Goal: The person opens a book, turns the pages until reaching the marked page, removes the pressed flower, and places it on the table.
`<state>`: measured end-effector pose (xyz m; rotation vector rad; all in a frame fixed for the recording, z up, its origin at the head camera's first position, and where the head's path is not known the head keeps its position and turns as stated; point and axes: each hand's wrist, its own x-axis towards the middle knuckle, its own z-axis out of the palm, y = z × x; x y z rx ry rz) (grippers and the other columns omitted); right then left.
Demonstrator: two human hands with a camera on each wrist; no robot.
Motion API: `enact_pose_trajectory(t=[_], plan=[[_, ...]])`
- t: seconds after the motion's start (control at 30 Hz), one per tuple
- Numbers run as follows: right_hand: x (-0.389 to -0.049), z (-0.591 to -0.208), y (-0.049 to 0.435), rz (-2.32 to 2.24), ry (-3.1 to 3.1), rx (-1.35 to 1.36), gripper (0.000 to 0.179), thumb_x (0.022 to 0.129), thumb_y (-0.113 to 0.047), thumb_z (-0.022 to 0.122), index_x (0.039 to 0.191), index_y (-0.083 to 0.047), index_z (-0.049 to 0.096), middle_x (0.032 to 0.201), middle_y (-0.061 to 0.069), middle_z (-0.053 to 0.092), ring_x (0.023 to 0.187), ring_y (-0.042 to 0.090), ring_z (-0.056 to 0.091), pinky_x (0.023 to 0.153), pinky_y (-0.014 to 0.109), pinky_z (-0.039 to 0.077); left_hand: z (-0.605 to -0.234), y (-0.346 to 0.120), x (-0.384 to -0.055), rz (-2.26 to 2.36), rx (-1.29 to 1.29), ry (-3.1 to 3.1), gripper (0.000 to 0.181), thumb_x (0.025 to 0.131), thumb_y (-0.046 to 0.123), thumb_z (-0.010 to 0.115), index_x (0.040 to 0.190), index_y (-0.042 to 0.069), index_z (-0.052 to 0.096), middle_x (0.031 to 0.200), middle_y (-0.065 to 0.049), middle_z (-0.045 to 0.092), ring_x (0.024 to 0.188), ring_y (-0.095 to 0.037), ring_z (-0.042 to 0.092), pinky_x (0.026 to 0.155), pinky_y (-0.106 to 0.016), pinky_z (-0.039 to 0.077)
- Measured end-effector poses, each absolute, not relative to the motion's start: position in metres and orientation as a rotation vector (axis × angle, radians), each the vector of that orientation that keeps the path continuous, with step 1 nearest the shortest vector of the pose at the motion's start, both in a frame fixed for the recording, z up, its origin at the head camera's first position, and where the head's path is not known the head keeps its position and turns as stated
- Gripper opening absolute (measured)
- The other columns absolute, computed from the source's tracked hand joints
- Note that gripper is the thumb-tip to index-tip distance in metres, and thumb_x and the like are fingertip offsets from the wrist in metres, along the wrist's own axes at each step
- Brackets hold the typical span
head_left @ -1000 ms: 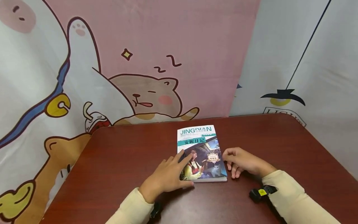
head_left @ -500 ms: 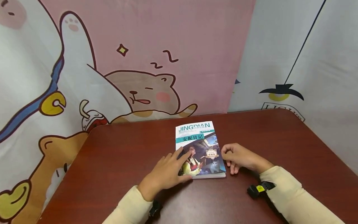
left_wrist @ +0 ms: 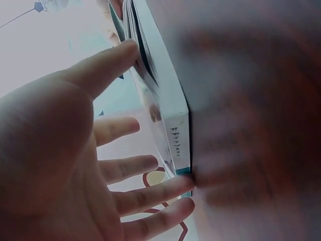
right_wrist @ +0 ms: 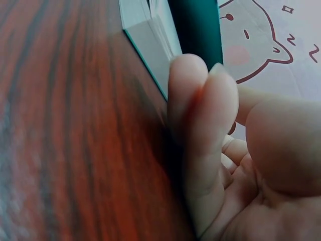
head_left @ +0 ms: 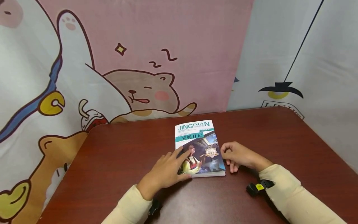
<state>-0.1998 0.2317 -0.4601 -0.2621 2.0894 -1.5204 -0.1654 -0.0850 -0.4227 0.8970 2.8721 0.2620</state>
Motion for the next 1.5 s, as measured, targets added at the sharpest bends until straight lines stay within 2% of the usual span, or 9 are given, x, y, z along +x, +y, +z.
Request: enact_pose_trajectory(t=[0.5, 0.9, 1.13, 1.27, 1.5], plan=[[-0.202, -0.456, 0.227, -1.485, 2.135, -0.294, 0.014, 0.099, -0.01, 0.057, 0.101, 0.004, 0.054, 0.066, 0.008, 0.056, 0.045, 0.015, 0.064, 0.042, 0.029, 0.052, -0.419, -0.093, -0.165, 0.207, 0.931, 2.969, 0.086, 0.084, 0.069, 0.064, 0.156, 0.03, 0.036, 0.152, -0.007, 0.05, 0.121, -0.032, 0.062, 0.101, -0.063, 0.045], [-0.202, -0.449, 0.23, -1.475, 2.159, -0.277, 0.017, 0.098, -0.01, 0.059, 0.103, 0.005, 0.054, 0.066, 0.009, 0.056, 0.044, 0.015, 0.064, 0.042, 0.03, 0.052, -0.413, -0.093, -0.171, 0.127, 1.165, 3.058, 0.085, 0.083, 0.066, 0.068, 0.155, 0.031, 0.038, 0.143, -0.003, 0.058, 0.12, -0.026, 0.063, 0.098, -0.052, 0.05], [-0.201, -0.453, 0.23, -1.486, 2.155, -0.25, 0.033, 0.097, -0.016, 0.064, 0.117, 0.003, 0.046, 0.066, 0.009, 0.055, 0.044, 0.016, 0.063, 0.042, 0.031, 0.053, -0.413, -0.095, -0.172, 0.198, 1.376, 3.012, 0.081, 0.085, 0.052, 0.075, 0.154, 0.028, 0.04, 0.146, 0.002, 0.056, 0.124, -0.016, 0.061, 0.093, -0.044, 0.051], [-0.201, -0.456, 0.229, -1.51, 2.145, -0.231, 0.041, 0.096, -0.018, 0.066, 0.123, 0.002, 0.041, 0.065, 0.008, 0.055, 0.044, 0.016, 0.063, 0.041, 0.03, 0.052, -0.413, -0.096, -0.172, 0.218, 1.423, 3.006, 0.084, 0.085, 0.046, 0.076, 0.156, 0.029, 0.035, 0.15, 0.003, 0.052, 0.126, -0.013, 0.059, 0.09, -0.041, 0.052], [-0.199, -0.459, 0.226, -1.504, 2.158, -0.197, 0.046, 0.095, -0.021, 0.068, 0.124, 0.0, 0.04, 0.066, 0.01, 0.056, 0.042, 0.015, 0.062, 0.039, 0.03, 0.05, -0.414, -0.096, -0.171, 0.254, 1.453, 2.997, 0.095, 0.084, 0.038, 0.074, 0.161, 0.032, 0.019, 0.154, -0.002, 0.047, 0.13, -0.016, 0.056, 0.092, -0.043, 0.052]])
